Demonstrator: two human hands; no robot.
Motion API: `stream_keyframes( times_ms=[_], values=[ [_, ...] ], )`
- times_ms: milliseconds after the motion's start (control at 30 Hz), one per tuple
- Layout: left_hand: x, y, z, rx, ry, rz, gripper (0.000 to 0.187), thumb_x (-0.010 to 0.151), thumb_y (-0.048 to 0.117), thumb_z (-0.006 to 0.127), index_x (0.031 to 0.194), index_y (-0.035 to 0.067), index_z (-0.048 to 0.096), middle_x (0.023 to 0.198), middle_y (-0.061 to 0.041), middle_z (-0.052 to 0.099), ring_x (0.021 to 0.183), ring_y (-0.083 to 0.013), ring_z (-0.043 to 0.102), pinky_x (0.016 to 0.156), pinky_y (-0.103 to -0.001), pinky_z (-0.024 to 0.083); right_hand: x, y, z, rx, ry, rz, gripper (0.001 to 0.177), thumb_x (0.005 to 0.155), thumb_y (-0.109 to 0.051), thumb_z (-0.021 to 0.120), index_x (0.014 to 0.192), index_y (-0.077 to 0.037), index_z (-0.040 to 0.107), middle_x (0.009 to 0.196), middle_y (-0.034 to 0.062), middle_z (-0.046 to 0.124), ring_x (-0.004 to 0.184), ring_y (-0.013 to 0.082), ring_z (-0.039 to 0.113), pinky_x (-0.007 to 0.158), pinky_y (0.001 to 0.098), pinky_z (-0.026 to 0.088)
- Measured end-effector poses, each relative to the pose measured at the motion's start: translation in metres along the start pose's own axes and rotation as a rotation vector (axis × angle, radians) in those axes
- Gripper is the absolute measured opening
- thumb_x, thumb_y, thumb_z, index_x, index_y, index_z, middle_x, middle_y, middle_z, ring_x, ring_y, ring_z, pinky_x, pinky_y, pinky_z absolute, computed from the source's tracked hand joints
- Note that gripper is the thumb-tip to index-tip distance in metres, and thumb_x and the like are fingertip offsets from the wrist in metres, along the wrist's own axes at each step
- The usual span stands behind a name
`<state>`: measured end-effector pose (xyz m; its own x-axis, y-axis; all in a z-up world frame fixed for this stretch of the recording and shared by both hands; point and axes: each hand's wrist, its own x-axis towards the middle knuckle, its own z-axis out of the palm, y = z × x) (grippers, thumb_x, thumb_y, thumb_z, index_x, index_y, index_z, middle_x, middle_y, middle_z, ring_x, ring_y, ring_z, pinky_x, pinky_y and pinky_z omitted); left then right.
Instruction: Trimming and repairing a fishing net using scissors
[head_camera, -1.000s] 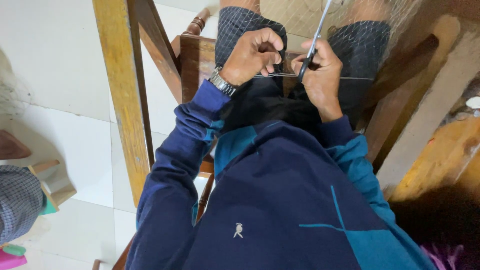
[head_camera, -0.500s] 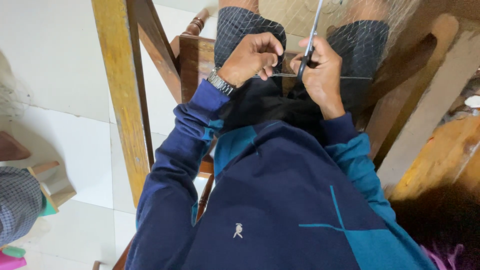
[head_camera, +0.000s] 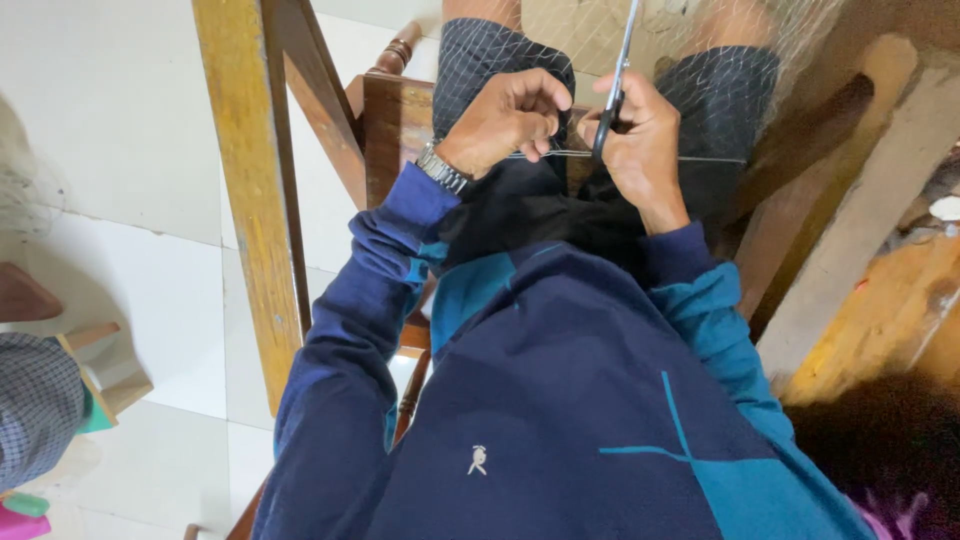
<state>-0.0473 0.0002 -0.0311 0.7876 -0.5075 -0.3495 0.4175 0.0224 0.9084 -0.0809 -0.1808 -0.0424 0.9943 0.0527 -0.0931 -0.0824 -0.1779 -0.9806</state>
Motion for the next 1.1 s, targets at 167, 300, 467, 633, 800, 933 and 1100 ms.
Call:
stream_keyframes(
  times_ms=[167, 300, 467, 633, 800, 933, 1100],
  values=[
    [-0.005, -0.008, 0.004, -0.019, -0.017, 0.09, 0.029, 0.066, -0.007, 0.047, 0.09, 0.005, 0.056, 0.072, -0.006, 0.058, 0.05, -0.0092, 0.054, 0.037, -0.019, 0.046, -0.004, 0.008, -0.001, 0.037, 0.008, 0.023, 0.033, 0.073, 0.009, 0.065, 0.097, -0.01, 0.054, 0.075, 0.0029, 0.059, 0.07, 0.0067, 0.057, 0.062, 0.0207, 0.047],
    [-0.018, -0.017, 0.027, 0.178, 0.022, 0.442, 0.027, 0.071, -0.01, 0.051, 0.088, 0.011, 0.056, 0.074, 0.002, 0.055, 0.066, -0.0076, 0.049, 0.063, -0.021, 0.041, -0.018, 0.001, -0.01, -0.043, 0.003, 0.005, 0.033, 0.074, 0.008, 0.064, 0.101, -0.007, 0.053, 0.077, 0.0078, 0.062, 0.069, 0.0084, 0.055, 0.062, 0.0227, 0.047],
    [-0.015, -0.071, 0.073, 0.628, 0.434, 0.633, 0.018, 0.076, 0.004, 0.057, 0.085, 0.018, 0.063, 0.078, -0.001, 0.06, 0.069, -0.0244, 0.064, 0.061, -0.032, 0.053, -0.041, 0.045, -0.02, -0.017, 0.072, -0.001, 0.035, 0.075, 0.002, 0.075, 0.105, -0.002, 0.058, 0.078, 0.0153, 0.064, 0.066, 0.0174, 0.062, 0.055, 0.0271, 0.048],
    [-0.009, -0.094, 0.09, 0.842, 0.544, 0.717, 0.011, 0.085, 0.012, 0.049, 0.081, 0.02, 0.057, 0.08, 0.003, 0.055, 0.07, -0.0191, 0.061, 0.062, -0.028, 0.053, -0.053, 0.068, -0.024, -0.013, 0.142, 0.071, 0.036, 0.074, 0.003, 0.075, 0.104, -0.005, 0.058, 0.074, 0.0107, 0.064, 0.054, 0.0102, 0.055, 0.041, 0.0206, 0.041],
    [-0.019, -0.097, 0.09, 0.829, 0.514, 0.706, 0.017, 0.085, 0.007, 0.049, 0.097, 0.014, 0.06, 0.1, -0.004, 0.059, 0.092, -0.0234, 0.062, 0.074, -0.031, 0.055, -0.053, 0.059, -0.023, 0.056, 0.137, 0.114, 0.038, 0.073, 0.004, 0.075, 0.104, -0.004, 0.055, 0.073, 0.0144, 0.063, 0.044, 0.011, 0.051, 0.035, 0.0189, 0.039],
    [-0.043, -0.07, 0.096, 0.746, 0.493, 0.73, 0.016, 0.084, 0.004, 0.054, 0.097, 0.01, 0.062, 0.111, -0.011, 0.059, 0.099, -0.0302, 0.06, 0.082, -0.037, 0.054, -0.051, 0.064, -0.023, 0.075, 0.146, 0.136, 0.036, 0.075, 0.008, 0.068, 0.106, -0.004, 0.054, 0.072, 0.0149, 0.062, 0.05, 0.0135, 0.056, 0.037, 0.0178, 0.04],
    [-0.072, -0.091, 0.106, 0.685, 0.205, 0.605, 0.008, 0.085, 0.011, 0.052, 0.088, 0.015, 0.059, 0.083, -0.006, 0.061, 0.077, -0.0292, 0.063, 0.063, -0.037, 0.053, -0.054, 0.055, -0.021, 0.064, 0.215, 0.126, 0.036, 0.069, 0.007, 0.071, 0.101, -0.004, 0.058, 0.071, 0.015, 0.063, 0.038, 0.0111, 0.047, 0.031, 0.0209, 0.036]
  ],
)
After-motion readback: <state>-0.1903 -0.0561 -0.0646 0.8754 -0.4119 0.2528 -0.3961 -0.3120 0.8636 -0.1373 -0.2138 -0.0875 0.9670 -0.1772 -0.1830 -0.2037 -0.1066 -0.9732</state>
